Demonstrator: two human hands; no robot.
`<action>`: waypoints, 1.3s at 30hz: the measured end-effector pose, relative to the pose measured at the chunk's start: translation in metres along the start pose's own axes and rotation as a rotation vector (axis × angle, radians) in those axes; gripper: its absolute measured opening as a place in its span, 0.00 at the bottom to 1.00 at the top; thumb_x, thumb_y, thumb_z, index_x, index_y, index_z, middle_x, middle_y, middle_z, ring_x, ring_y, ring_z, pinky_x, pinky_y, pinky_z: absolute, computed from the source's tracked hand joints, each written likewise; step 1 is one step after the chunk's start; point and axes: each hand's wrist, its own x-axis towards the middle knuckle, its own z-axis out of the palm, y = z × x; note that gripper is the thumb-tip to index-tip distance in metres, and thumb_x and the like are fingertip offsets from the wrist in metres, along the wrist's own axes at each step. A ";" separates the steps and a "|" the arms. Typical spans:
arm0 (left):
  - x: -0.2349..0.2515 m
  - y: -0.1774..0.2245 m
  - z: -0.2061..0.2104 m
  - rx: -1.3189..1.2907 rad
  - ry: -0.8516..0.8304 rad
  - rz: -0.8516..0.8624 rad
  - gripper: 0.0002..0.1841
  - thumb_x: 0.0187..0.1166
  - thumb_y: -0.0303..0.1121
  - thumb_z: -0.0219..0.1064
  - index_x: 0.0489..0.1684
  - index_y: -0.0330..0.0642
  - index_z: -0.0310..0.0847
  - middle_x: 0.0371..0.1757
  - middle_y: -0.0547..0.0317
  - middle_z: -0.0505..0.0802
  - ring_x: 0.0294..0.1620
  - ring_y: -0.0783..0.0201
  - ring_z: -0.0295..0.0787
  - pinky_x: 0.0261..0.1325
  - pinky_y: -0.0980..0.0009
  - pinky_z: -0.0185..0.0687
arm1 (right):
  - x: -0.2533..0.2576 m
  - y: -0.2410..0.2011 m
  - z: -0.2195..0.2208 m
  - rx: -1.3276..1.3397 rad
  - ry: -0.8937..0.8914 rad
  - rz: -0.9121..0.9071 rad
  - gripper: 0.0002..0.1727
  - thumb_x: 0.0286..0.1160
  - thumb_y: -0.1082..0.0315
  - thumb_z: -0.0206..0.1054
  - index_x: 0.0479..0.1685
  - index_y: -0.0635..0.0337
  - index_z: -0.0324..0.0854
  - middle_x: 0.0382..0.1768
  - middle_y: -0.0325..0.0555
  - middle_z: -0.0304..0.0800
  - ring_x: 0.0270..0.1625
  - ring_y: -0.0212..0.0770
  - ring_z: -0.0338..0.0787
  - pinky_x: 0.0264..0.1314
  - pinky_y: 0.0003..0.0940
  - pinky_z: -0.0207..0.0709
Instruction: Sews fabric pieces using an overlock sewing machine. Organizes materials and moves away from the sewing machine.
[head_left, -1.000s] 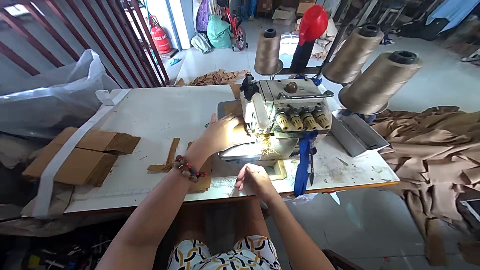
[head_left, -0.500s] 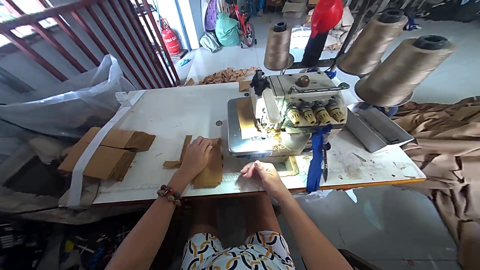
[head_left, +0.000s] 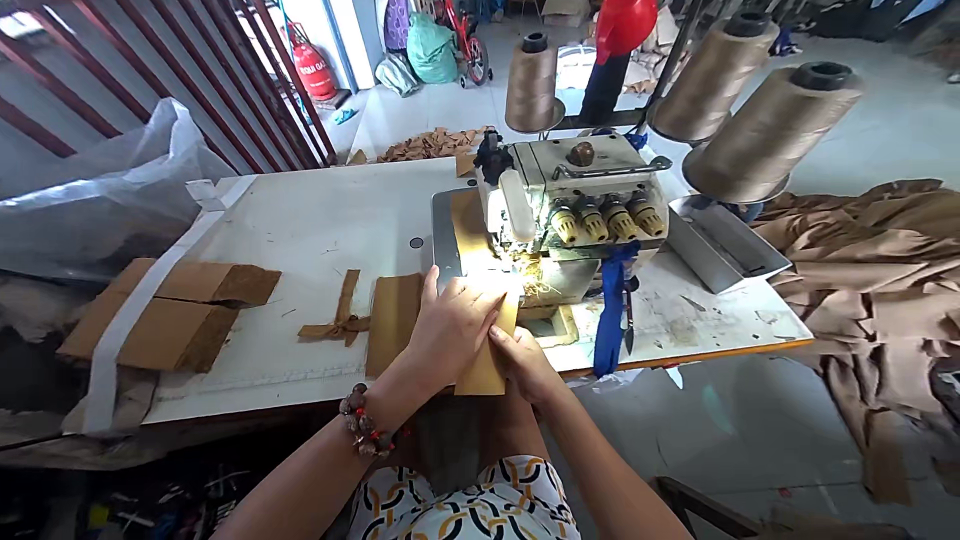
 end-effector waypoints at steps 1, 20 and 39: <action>0.003 0.002 0.000 0.011 -0.003 -0.017 0.17 0.85 0.37 0.61 0.66 0.49 0.89 0.58 0.55 0.94 0.63 0.45 0.89 0.77 0.23 0.57 | 0.001 -0.003 0.000 -0.012 0.010 0.001 0.13 0.89 0.68 0.47 0.46 0.62 0.78 0.34 0.37 0.93 0.39 0.29 0.94 0.48 0.30 0.89; 0.063 -0.039 -0.024 -0.220 -0.261 -0.137 0.23 0.81 0.50 0.69 0.62 0.41 0.87 0.64 0.47 0.91 0.75 0.45 0.83 0.83 0.21 0.43 | 0.020 0.009 -0.015 -0.041 -0.213 -0.138 0.24 0.89 0.68 0.37 0.35 0.57 0.82 0.22 0.31 0.90 0.24 0.25 0.88 0.32 0.22 0.83; -0.062 -0.128 0.016 -0.074 -0.021 -0.354 0.11 0.88 0.28 0.57 0.49 0.28 0.83 0.53 0.33 0.87 0.58 0.32 0.85 0.62 0.33 0.75 | 0.021 0.023 -0.014 -0.142 -0.157 -0.274 0.28 0.91 0.68 0.36 0.26 0.57 0.82 0.33 0.36 0.93 0.41 0.30 0.92 0.51 0.29 0.87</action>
